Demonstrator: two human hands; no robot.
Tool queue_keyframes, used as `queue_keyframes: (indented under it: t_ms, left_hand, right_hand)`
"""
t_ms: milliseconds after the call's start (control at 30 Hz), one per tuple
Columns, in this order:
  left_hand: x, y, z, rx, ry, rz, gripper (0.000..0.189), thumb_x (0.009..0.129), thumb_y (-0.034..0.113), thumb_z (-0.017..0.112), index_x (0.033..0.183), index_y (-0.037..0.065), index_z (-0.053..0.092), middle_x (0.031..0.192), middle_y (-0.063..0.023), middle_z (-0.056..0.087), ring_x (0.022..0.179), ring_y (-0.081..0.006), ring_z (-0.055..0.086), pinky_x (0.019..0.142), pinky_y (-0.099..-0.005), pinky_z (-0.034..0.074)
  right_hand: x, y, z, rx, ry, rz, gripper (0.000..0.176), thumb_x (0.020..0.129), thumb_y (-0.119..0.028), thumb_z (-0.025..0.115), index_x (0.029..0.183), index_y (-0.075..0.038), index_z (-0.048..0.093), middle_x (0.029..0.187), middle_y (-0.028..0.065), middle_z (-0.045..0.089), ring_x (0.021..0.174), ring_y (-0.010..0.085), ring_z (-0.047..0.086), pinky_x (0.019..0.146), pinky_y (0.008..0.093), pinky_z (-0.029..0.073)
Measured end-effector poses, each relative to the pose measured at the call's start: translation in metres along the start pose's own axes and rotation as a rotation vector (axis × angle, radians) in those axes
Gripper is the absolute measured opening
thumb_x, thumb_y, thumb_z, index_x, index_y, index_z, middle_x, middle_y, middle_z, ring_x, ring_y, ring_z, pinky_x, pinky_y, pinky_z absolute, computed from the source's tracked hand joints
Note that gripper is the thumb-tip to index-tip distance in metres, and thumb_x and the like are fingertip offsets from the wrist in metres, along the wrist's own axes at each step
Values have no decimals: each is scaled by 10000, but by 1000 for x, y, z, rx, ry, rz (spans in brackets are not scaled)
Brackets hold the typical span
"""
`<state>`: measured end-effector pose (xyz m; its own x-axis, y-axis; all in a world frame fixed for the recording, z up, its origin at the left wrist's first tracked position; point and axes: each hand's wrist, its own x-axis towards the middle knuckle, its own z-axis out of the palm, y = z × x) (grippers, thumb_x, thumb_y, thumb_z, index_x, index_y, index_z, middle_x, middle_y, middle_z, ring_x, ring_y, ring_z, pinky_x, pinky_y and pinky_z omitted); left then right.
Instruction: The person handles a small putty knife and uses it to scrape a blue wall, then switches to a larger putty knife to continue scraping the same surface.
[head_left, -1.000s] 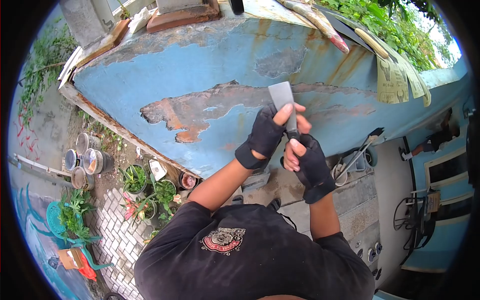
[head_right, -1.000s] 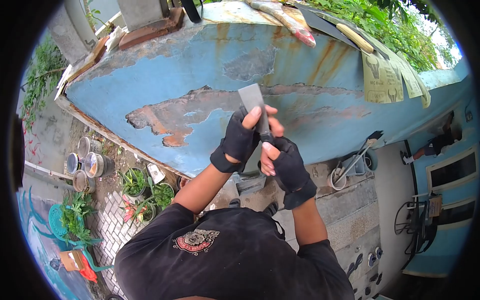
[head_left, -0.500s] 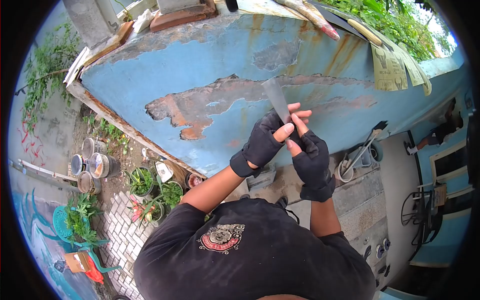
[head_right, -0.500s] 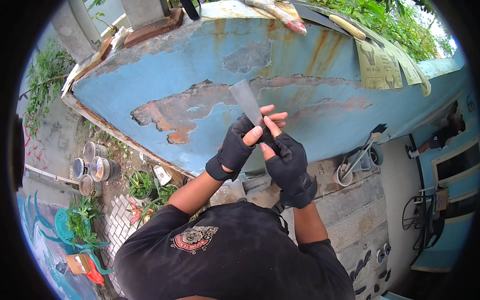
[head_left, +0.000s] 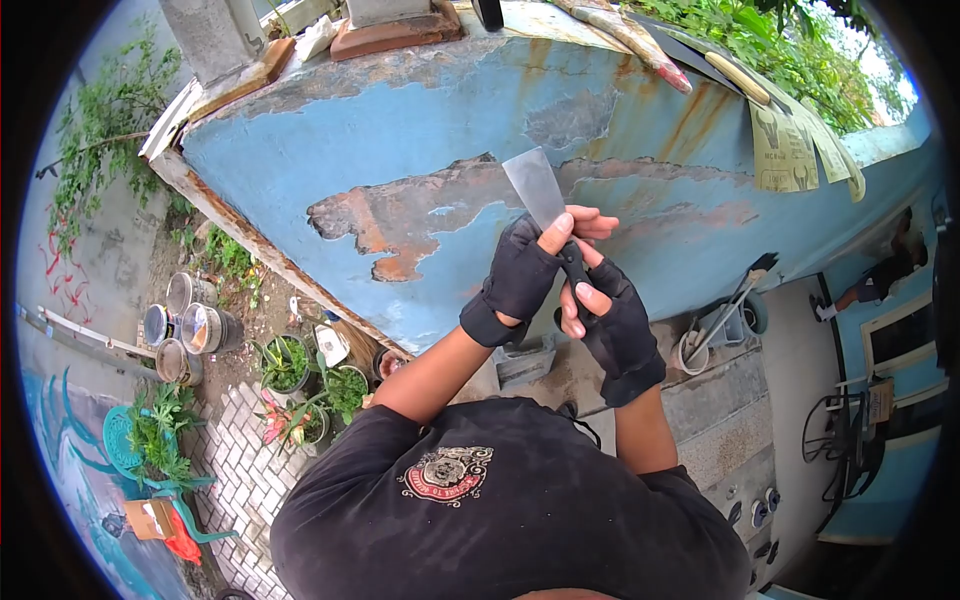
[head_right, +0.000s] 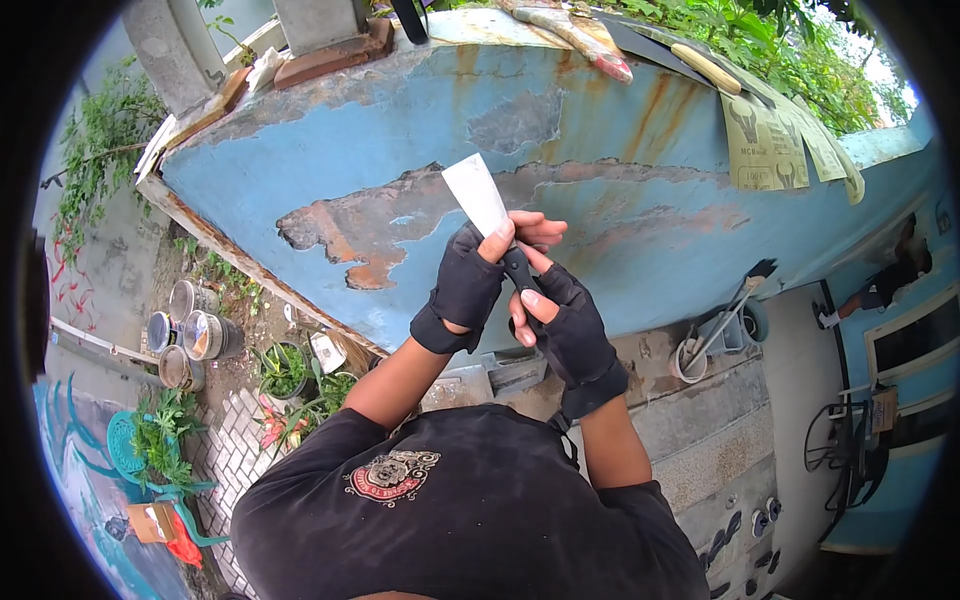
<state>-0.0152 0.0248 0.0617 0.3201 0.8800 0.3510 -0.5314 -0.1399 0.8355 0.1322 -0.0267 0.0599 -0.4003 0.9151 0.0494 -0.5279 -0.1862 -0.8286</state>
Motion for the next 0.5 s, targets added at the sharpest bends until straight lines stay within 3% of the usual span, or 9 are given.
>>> queue_keyframes:
  t_ms: [133, 233, 400, 500]
  left_hand:
    - [4, 3, 3, -75, 75, -39, 483, 1015, 367, 441, 1262, -42, 512, 1112, -212, 662, 1025, -255, 645, 898, -381, 514]
    - [1, 0, 2, -119, 109, -65, 488, 1019, 391, 426, 1200, -51, 524, 987, -199, 683, 823, -228, 681, 787, -352, 550]
    - [0, -1, 2, -123, 75, -38, 463, 1020, 379, 433, 1168, -45, 547, 951, -182, 687, 779, -215, 673, 754, -338, 544]
    - [6, -5, 4, -69, 90, -26, 454, 1020, 373, 437, 1153, -44, 558, 936, -174, 689, 786, -208, 667, 750, -329, 537]
  right_hand:
    - [3, 4, 0, -20, 38, -21, 532, 938, -77, 492, 1456, -43, 377, 764, 50, 548, 597, 106, 472, 569, 242, 403]
    - [1, 5, 0, -139, 62, -38, 522, 940, -91, 504, 1445, -26, 389, 773, 52, 562, 615, 107, 487, 581, 240, 417]
    - [-2, 2, -7, -364, 108, -88, 510, 925, -90, 511, 1409, 24, 400, 822, 79, 600, 650, 126, 536, 600, 250, 451]
    - [0, -5, -2, -163, 56, -44, 566, 903, -95, 525, 1437, -10, 360, 799, 81, 582, 620, 133, 520, 574, 256, 435]
